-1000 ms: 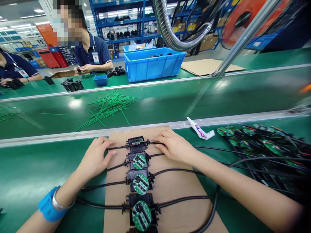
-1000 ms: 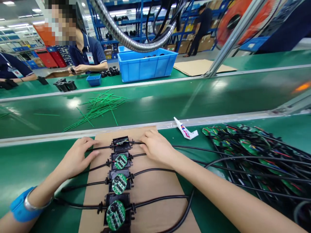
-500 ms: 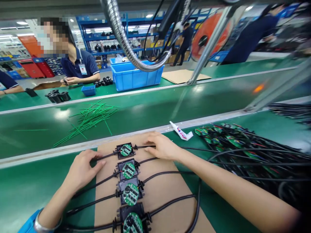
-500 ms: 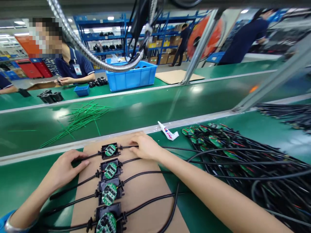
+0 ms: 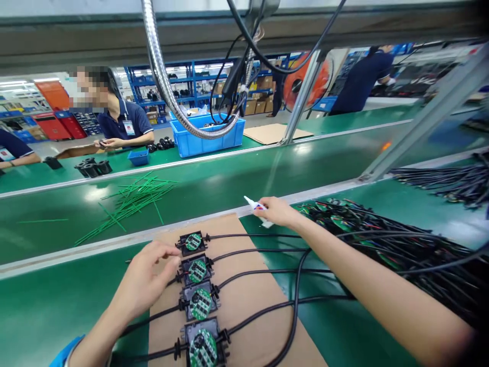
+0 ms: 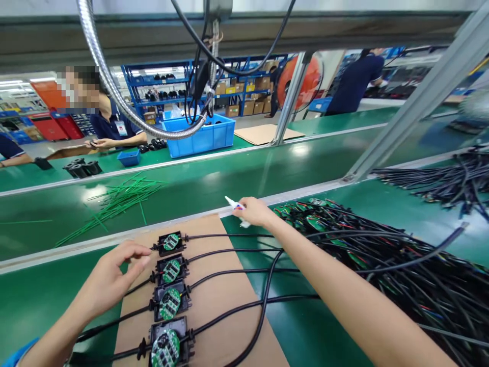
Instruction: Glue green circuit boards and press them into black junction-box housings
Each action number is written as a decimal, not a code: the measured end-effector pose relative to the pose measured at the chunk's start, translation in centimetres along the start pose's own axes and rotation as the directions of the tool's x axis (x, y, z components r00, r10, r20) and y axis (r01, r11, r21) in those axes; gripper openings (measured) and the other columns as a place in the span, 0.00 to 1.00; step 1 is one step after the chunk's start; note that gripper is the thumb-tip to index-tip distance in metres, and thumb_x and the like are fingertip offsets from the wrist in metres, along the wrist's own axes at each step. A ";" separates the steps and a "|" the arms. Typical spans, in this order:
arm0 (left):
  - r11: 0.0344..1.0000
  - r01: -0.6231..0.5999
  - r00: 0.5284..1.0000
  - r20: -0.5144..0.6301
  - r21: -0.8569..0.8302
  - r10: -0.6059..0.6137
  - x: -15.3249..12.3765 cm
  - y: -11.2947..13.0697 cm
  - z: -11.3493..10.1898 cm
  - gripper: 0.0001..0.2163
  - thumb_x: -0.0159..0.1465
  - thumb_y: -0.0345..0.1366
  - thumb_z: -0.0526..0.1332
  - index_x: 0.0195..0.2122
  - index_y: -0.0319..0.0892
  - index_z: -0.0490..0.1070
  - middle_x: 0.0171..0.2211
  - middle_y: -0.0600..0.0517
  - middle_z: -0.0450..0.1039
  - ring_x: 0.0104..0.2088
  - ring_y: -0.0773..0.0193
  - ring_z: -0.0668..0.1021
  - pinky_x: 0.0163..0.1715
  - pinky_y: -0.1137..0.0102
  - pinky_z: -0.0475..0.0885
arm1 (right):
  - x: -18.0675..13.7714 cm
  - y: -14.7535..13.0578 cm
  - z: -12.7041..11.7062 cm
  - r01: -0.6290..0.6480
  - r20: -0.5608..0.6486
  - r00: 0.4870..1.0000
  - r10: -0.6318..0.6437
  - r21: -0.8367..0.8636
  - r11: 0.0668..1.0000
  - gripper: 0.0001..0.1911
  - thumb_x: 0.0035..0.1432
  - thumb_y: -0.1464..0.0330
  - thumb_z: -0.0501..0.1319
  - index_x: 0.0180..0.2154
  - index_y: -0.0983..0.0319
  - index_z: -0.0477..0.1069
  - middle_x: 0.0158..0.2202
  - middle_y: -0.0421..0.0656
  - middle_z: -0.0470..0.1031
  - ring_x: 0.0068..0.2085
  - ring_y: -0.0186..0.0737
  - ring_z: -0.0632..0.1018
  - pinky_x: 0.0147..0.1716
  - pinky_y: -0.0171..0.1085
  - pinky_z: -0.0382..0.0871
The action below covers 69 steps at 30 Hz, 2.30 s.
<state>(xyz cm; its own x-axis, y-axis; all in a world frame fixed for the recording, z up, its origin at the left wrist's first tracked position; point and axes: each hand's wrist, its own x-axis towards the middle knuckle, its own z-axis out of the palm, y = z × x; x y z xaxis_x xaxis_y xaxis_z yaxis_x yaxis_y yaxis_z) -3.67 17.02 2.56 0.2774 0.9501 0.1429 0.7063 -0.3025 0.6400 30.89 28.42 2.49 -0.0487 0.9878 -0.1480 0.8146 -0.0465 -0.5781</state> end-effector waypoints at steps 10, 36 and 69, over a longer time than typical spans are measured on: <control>0.829 0.043 0.998 0.067 -0.557 -0.006 -0.1 5.2 4.0 0.17 0.67 0.51 0.54 0.35 0.40 0.67 0.25 0.54 0.68 0.22 0.69 0.69 0.21 0.76 0.62 | -9.1 -11.1 5.7 0.339 -0.025 0.839 -0.543 0.805 0.487 0.21 0.49 0.52 0.66 0.29 0.63 0.67 0.23 0.37 0.67 0.24 0.30 0.67 0.23 0.31 0.63; 0.735 -0.039 0.990 -0.124 -0.677 -0.062 -1.3 4.5 4.1 0.18 0.67 0.53 0.54 0.38 0.40 0.66 0.19 0.58 0.63 0.15 0.72 0.65 0.14 0.78 0.59 | -11.1 -10.1 6.1 0.711 -0.131 0.647 -0.751 0.460 0.532 0.19 0.64 0.53 0.52 0.39 0.63 0.69 0.26 0.39 0.67 0.25 0.31 0.65 0.24 0.31 0.58; 0.598 0.041 0.997 -0.003 -0.800 -0.072 -0.9 4.7 5.0 0.20 0.59 0.53 0.64 0.36 0.38 0.67 0.26 0.52 0.71 0.22 0.70 0.72 0.22 0.76 0.71 | -11.1 -10.2 7.3 0.710 -0.299 0.704 -0.644 0.291 0.641 0.12 0.63 0.65 0.54 0.27 0.61 0.66 0.23 0.39 0.67 0.24 0.32 0.68 0.24 0.32 0.60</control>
<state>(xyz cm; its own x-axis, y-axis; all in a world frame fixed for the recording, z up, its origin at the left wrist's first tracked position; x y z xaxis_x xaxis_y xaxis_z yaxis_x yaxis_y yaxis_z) 2.64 14.38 1.67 0.2243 0.9695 0.0987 -0.0875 -0.0808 0.9929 18.89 16.80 4.19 -0.3863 0.7700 0.5078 0.3197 0.6282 -0.7094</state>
